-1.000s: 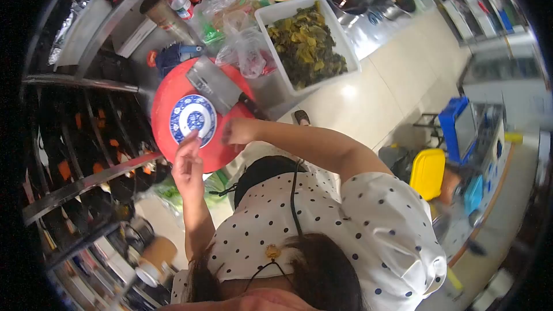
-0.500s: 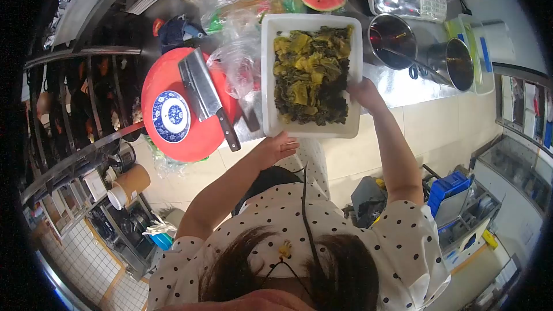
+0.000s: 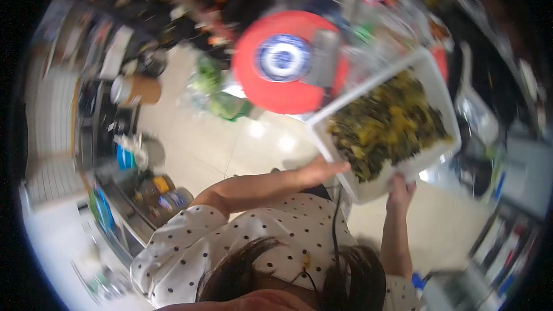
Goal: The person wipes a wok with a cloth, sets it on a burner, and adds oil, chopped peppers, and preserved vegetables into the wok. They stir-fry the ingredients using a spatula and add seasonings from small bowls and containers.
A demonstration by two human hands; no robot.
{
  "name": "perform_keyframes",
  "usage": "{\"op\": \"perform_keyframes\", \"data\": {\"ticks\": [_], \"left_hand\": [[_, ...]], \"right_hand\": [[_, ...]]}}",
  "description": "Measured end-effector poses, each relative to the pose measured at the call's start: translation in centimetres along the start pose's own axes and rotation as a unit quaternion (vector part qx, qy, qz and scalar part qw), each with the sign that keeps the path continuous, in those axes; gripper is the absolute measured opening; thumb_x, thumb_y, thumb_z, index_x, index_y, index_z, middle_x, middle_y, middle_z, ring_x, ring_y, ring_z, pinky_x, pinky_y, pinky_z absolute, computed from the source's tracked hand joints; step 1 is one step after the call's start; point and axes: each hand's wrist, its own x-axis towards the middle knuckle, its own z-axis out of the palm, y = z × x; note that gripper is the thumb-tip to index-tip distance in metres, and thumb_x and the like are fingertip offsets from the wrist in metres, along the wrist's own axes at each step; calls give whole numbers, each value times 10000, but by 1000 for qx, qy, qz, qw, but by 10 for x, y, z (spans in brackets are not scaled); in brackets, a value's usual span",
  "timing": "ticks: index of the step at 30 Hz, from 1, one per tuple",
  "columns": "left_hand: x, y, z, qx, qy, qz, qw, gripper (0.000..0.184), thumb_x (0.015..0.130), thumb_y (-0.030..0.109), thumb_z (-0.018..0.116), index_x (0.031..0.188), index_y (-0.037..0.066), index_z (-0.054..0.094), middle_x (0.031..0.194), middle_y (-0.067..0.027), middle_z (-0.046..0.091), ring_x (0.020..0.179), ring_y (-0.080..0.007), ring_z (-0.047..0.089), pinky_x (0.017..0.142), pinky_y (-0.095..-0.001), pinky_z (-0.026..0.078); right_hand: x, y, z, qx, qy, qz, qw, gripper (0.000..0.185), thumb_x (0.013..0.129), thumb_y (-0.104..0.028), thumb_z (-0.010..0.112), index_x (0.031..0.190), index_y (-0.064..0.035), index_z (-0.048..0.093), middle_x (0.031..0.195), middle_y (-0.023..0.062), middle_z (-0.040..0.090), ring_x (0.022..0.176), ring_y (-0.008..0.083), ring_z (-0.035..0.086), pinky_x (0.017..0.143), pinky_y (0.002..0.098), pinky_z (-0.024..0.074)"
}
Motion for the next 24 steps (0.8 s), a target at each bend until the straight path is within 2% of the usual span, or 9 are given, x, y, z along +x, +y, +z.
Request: {"op": "perform_keyframes", "data": {"ticks": [4,6,7,8,13,14,17,21,24], "left_hand": [[-98,67,-60,-83,68,255,961,777,736,104,582,1369,-30,152,1301,-152,344,1195,-223,323,993,-335,290],[-146,63,-113,-100,135,258,951,782,732,108,567,1376,-21,143,1314,-147,329,1202,-228,308,1004,-333,274],[-202,75,-65,-103,139,274,946,785,730,110,559,1380,-16,138,1321,-145,321,1206,-230,301,1010,-331,267],[-252,68,-85,-162,135,345,915,799,713,111,545,1386,3,130,1328,-137,318,1205,-223,308,1011,-339,267],[-362,43,-175,-267,215,350,872,766,692,32,517,1375,49,169,1190,-101,408,1078,-194,413,922,-332,358],[-396,38,-178,-289,226,329,870,690,693,43,523,1326,51,249,1063,-79,457,965,-176,460,850,-321,398],[-448,14,-229,-331,273,345,835,601,692,57,529,1256,47,323,975,-67,474,886,-163,479,792,-312,417],[-503,25,-287,-388,395,378,742,490,691,105,550,1150,41,391,914,-77,481,858,-175,501,732,-368,466],[-545,27,-354,-413,467,373,687,420,697,147,555,1065,1,416,910,-111,483,844,-235,518,741,-420,485]], "right_hand": [[-64,-26,124,12,-39,3,999,220,834,-44,504,1047,6,519,835,29,556,688,94,517,526,230,411],[-105,-28,176,-38,-126,10,991,256,839,-50,502,1084,22,495,872,50,571,712,109,542,555,244,449],[-161,-75,149,-57,-156,-11,986,262,842,-55,503,1092,21,488,890,55,573,724,114,549,557,248,456],[-202,-68,173,-82,-191,-15,978,269,845,-60,505,1101,21,482,908,59,574,736,119,556,559,252,464],[-237,-20,288,-96,-367,30,925,308,848,-103,539,1121,17,460,925,76,576,730,132,576,528,253,475],[-253,-23,301,-108,-410,34,905,318,844,-103,551,1122,18,457,938,83,580,743,138,582,548,248,481],[-275,-9,374,-192,-514,31,835,320,839,-100,562,1116,21,458,957,88,582,767,140,584,560,251,485],[-287,23,487,-203,-620,0,758,280,836,-97,575,1065,21,465,925,102,594,710,146,597,561,245,480],[-306,51,589,-205,-691,70,690,276,841,-115,581,1055,11,462,918,101,607,720,147,614,562,246,476]]}}
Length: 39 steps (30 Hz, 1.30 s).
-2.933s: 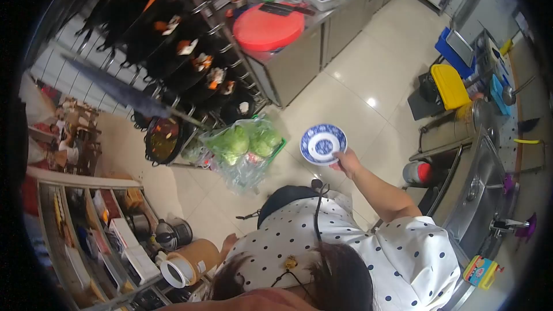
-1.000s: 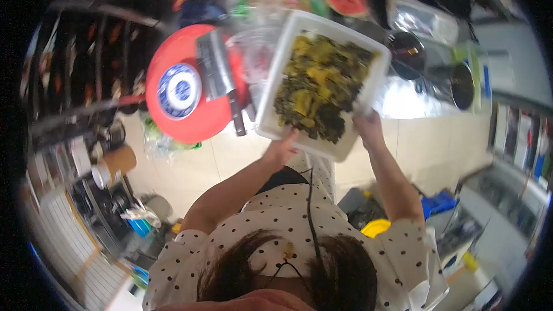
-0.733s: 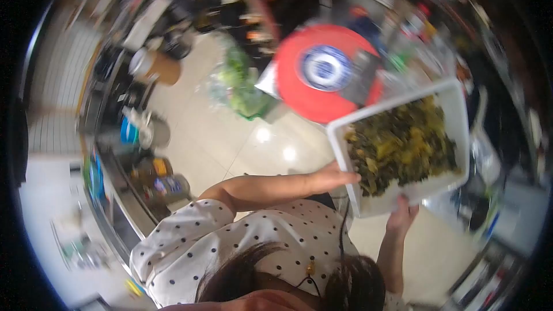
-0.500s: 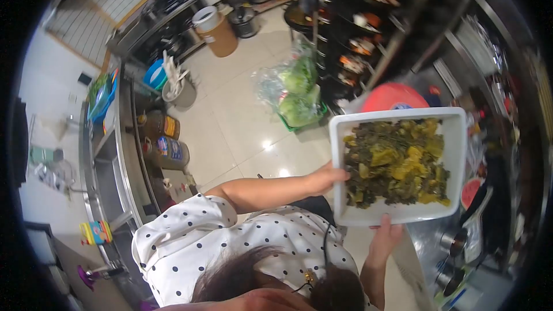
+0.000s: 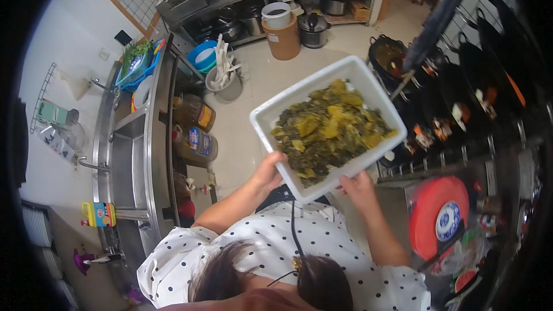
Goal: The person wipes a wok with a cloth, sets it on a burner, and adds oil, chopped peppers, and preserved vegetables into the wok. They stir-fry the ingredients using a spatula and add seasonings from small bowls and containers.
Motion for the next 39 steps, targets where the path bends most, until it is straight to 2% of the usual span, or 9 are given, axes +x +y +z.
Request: {"op": "perform_keyframes", "data": {"ticks": [4,9,13,15,18,21,26,35,39], "left_hand": [[56,72,-32,-49,68,64,994,462,704,129,546,1124,-5,408,1011,-143,504,969,-287,516,844,-464,454],[113,147,-90,-85,178,140,970,474,698,97,535,1152,13,429,1052,-141,523,1005,-303,522,896,-491,433],[159,192,-121,-132,204,176,954,518,702,93,522,1201,5,416,1124,-157,528,1045,-322,523,921,-496,424],[193,234,-122,-156,183,191,952,553,699,89,520,1231,6,398,1156,-166,514,1068,-333,508,936,-501,410],[251,292,-142,-168,153,194,954,571,694,97,508,1246,8,392,1175,-173,500,1087,-342,491,954,-501,392],[315,354,-159,-176,177,177,952,571,696,104,503,1247,8,391,1171,-173,502,1084,-341,492,952,-497,394],[413,450,-189,-195,141,160,957,629,707,39,481,1301,42,275,1177,-155,460,1094,-309,488,925,-471,434],[591,611,-203,-158,203,163,953,540,748,142,490,1260,29,362,1213,-177,454,1093,-351,476,913,-506,409],[674,682,-206,-194,242,164,937,618,728,100,512,1303,104,287,1207,-135,424,1135,-326,441,919,-508,418]], "right_hand": [[131,-47,28,-131,-194,-20,972,331,817,-199,631,1056,4,525,919,102,638,776,193,642,614,285,497],[283,-163,94,-455,-392,-191,777,277,769,-307,626,889,-58,620,733,104,637,658,267,619,580,353,470],[401,-201,168,-379,-409,-316,767,430,743,-281,663,1126,-110,568,1136,160,565,976,309,569,794,373,467],[472,-209,213,-523,-364,-429,640,706,690,-265,720,1322,-212,411,1391,187,316,1158,376,442,915,417,418],[558,-227,276,-702,-378,-333,504,898,632,-243,766,1389,-292,286,1458,200,152,1208,413,386,943,445,401],[651,-238,309,-663,-409,-321,539,939,591,-193,789,1380,-310,293,1459,199,143,1183,388,421,926,432,419],[785,-255,343,-522,-402,-360,661,544,594,1,696,1080,-144,500,1040,156,424,930,340,527,783,384,454],[1046,-360,410,-326,-410,-375,765,409,635,27,639,1006,-63,493,1001,80,513,972,197,504,889,307,401],[1170,-414,442,-193,-503,-199,819,341,662,38,573,980,-64,507,934,2,514,916,98,492,827,244,416]]}}
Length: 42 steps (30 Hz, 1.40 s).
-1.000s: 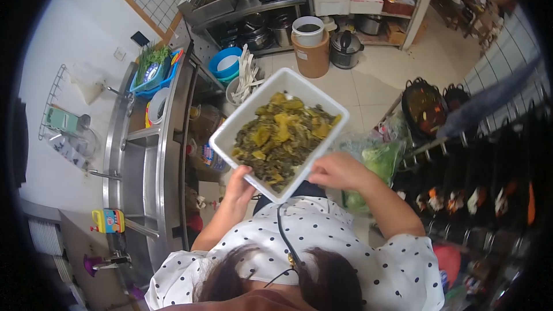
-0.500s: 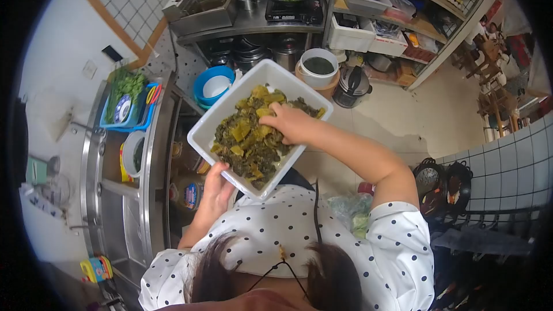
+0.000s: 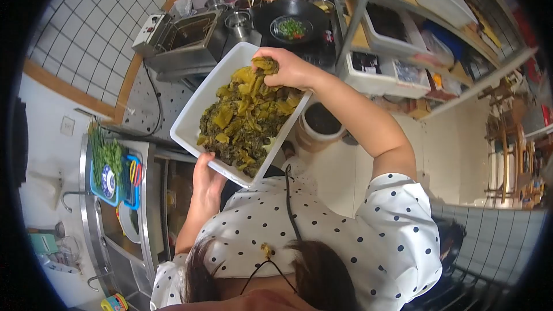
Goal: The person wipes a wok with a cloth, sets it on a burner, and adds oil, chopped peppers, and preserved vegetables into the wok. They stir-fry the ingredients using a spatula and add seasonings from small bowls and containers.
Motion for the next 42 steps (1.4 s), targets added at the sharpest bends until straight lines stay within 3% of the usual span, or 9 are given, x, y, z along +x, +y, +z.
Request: {"op": "perform_keyframes", "data": {"ticks": [8,18,22,27,31,34,37,39,42], "left_hand": [[119,36,76,-30,49,65,996,579,689,143,578,1218,42,365,1138,-173,442,1052,-364,462,904,-531,390],[135,43,85,7,189,89,978,563,656,175,643,1139,56,381,1009,-138,398,959,-316,438,789,-528,428],[124,38,87,5,217,109,970,428,669,188,637,1027,63,440,861,-91,452,853,-263,481,745,-482,446],[131,30,67,-17,203,132,970,294,693,160,616,936,60,484,797,-63,508,763,-223,524,723,-410,459],[127,28,91,-12,209,148,967,326,686,126,618,970,50,479,810,-51,506,785,-190,513,747,-362,443],[125,33,88,-22,193,149,970,383,682,113,616,1024,45,457,811,-34,492,787,-165,492,735,-342,424],[120,35,92,-21,183,147,972,445,681,98,610,1086,76,427,850,-23,471,825,-152,462,774,-342,394],[121,36,92,-20,192,136,972,489,690,100,606,1126,115,384,860,-16,442,830,-149,445,781,-348,386],[125,24,83,-28,164,152,974,470,700,119,611,1110,117,381,850,-11,435,831,-148,442,776,-351,386]], "right_hand": [[119,28,-161,213,100,16,972,374,689,95,555,1034,-47,539,964,19,559,916,142,545,776,295,469],[140,124,-286,54,183,149,970,316,695,23,578,997,-67,550,889,13,560,758,93,526,571,230,405],[142,224,-288,-4,190,218,957,283,662,1,616,934,-53,556,867,26,566,785,133,541,626,283,443],[155,263,-295,-237,49,297,924,746,585,-149,776,1262,-66,475,1204,147,542,1075,286,537,908,328,428],[155,222,-310,-413,-47,203,886,789,586,-190,780,1291,-78,444,1270,175,486,1184,306,452,985,356,373],[176,166,-289,-460,-26,103,882,641,657,-62,729,1247,-77,482,1146,115,564,999,213,566,782,312,491],[182,82,-222,-314,-90,50,944,632,654,-56,730,1239,-101,494,1139,109,566,999,205,563,778,307,493],[177,58,-166,-281,-215,76,932,677,650,-223,747,1261,-117,477,1227,138,506,1051,261,534,858,366,458],[151,85,-125,-481,-175,-44,858,805,635,-337,756,1310,-70,407,1275,239,388,1174,391,387,960,404,369]]}}
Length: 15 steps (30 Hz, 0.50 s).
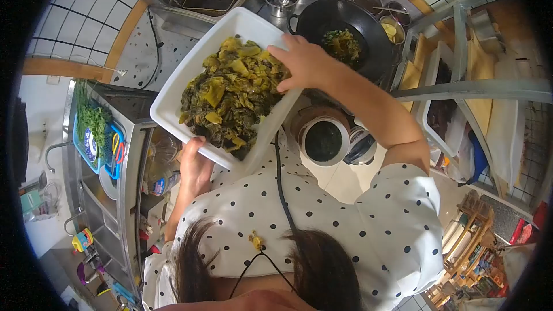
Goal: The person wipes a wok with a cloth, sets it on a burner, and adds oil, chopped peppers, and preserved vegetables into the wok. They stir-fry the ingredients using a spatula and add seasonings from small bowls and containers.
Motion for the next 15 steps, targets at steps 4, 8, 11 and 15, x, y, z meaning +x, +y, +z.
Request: {"op": "perform_keyframes", "data": {"ticks": [4,8,11,15], "left_hand": [[-5,-4,-9,-27,9,-41,999,659,703,51,565,1256,99,209,920,-38,397,851,-137,420,775,-335,386],[-5,-6,-16,-34,-10,-10,999,276,710,100,606,945,85,462,782,-29,512,753,-166,517,712,-370,436],[-1,-12,-21,-26,-6,5,1000,336,697,106,608,989,67,446,763,-52,517,735,-206,544,699,-407,462],[4,-10,-32,-36,-14,-67,997,258,739,61,546,957,67,410,718,-43,491,668,-196,538,603,-393,469]], "right_hand": [[2,-19,12,51,-28,-9,998,970,588,-400,786,1376,-112,300,1364,270,280,1229,418,323,993,437,339],[22,-35,20,4,-108,14,994,1087,547,-419,805,1418,-185,199,1401,281,202,1243,455,288,957,479,377],[31,-35,38,8,-146,8,989,1106,534,-400,809,1427,-231,178,1402,274,194,1210,449,318,930,478,405],[34,-46,48,-15,-160,34,986,818,578,-193,754,1300,-136,374,1185,184,424,1060,354,436,825,431,471]]}}
